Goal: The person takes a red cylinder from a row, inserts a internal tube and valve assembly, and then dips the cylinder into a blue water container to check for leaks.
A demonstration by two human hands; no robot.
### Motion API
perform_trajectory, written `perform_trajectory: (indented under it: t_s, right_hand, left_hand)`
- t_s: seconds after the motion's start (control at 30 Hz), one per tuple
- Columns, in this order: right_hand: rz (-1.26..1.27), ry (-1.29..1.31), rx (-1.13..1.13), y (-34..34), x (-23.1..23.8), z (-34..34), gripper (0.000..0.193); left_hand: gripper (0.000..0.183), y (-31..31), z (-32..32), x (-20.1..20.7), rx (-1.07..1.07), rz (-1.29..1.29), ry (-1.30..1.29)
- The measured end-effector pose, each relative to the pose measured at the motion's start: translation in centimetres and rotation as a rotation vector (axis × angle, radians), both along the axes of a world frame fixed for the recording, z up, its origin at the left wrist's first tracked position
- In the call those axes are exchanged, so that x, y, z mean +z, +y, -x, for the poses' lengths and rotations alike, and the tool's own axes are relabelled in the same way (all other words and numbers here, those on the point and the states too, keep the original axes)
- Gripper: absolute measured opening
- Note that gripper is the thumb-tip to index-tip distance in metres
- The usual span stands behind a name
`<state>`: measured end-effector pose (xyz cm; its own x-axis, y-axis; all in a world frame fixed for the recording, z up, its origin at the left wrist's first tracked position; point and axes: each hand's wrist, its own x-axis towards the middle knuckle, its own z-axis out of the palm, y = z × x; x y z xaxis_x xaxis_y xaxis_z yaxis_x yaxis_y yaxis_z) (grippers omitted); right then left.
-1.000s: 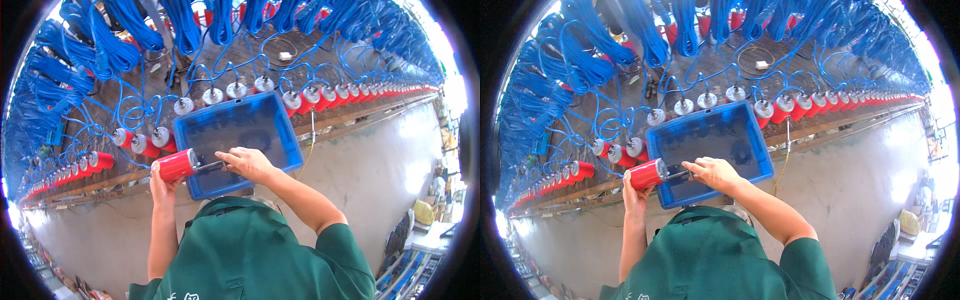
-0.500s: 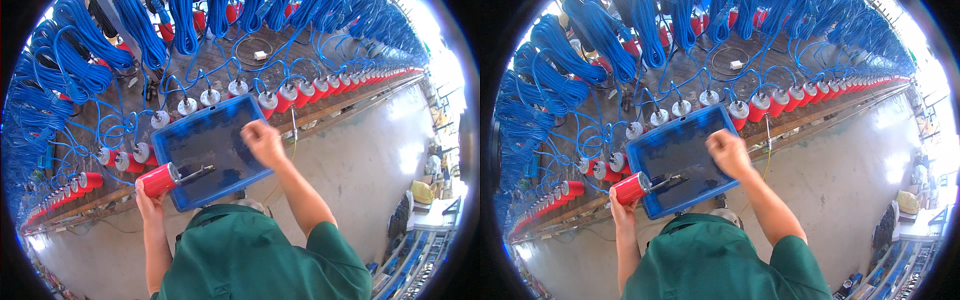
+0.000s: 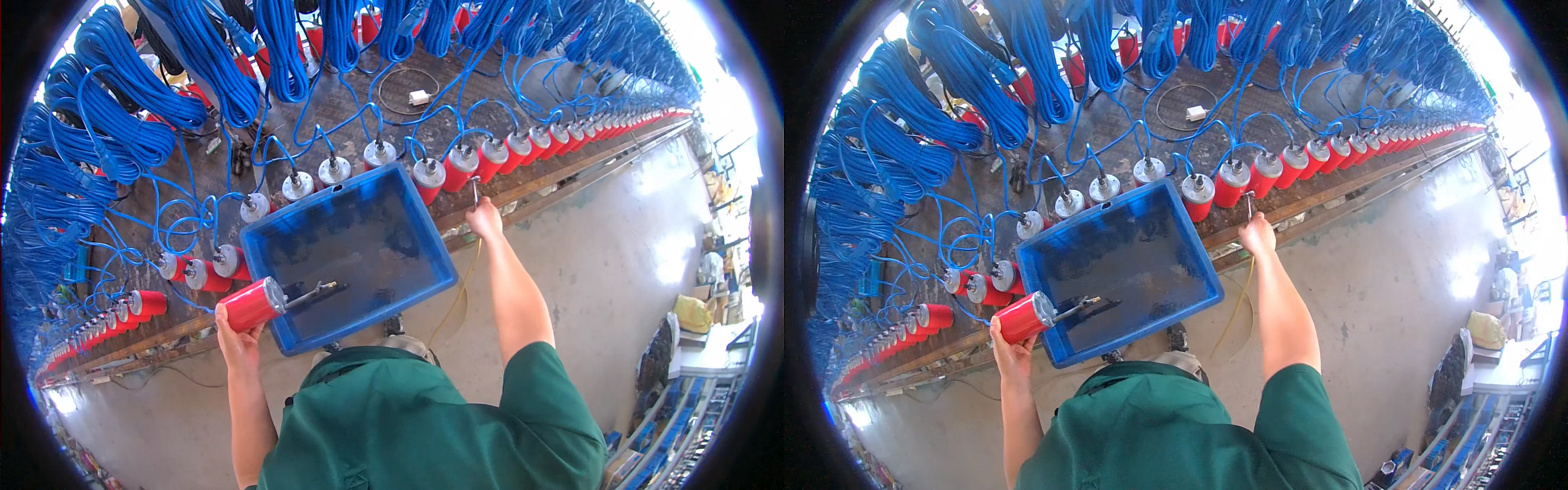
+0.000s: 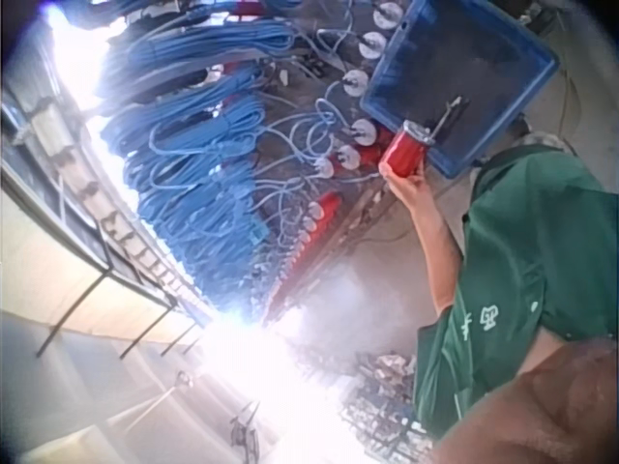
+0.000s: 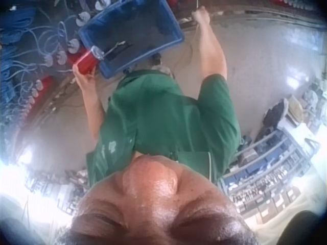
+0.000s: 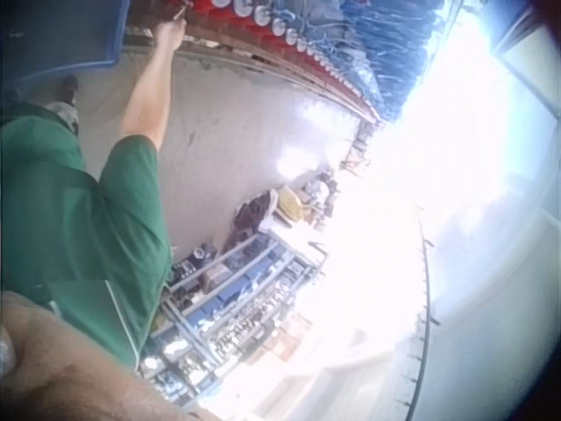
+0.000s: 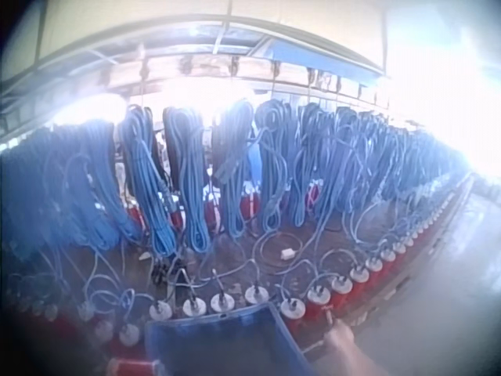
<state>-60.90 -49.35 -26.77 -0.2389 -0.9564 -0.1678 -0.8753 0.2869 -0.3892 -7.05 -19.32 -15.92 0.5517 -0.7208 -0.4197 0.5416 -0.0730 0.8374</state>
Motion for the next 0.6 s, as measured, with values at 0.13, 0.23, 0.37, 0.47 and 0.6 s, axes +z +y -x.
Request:
perform_trajectory:
  t_s: [0.13, 0.23, 0.37, 0.47, 0.6]
  right_hand:
    - [0.017, -0.898, -0.074, 3.6, 6.2, 0.2, 0.032]
    - [0.112, -1.118, 0.105, 8.4, 14.4, -2.7, 0.042]
    - [0.213, -1.194, 0.156, 12.3, 20.6, -8.5, 0.047]
    - [0.007, -1.342, 0.221, 13.1, 20.4, -11.3, 0.038]
    - [-0.006, -0.877, 0.407, 14.3, 19.6, -18.3, 0.015]
  left_hand:
    - [0.061, 0.1, 0.2, 0.6, -0.002, 0.03, 0.007]
    - [0.061, 0.5, 0.2, 0.2, -0.014, 0.056, 0.005]
    - [0.057, 0.1, 0.5, 0.7, -0.01, 0.052, 0.012]
    - [0.054, -0.2, 0.7, 0.9, -0.013, 0.035, 0.041]
    - [0.052, -0.2, 0.5, 1.2, -0.038, 0.044, 0.057]
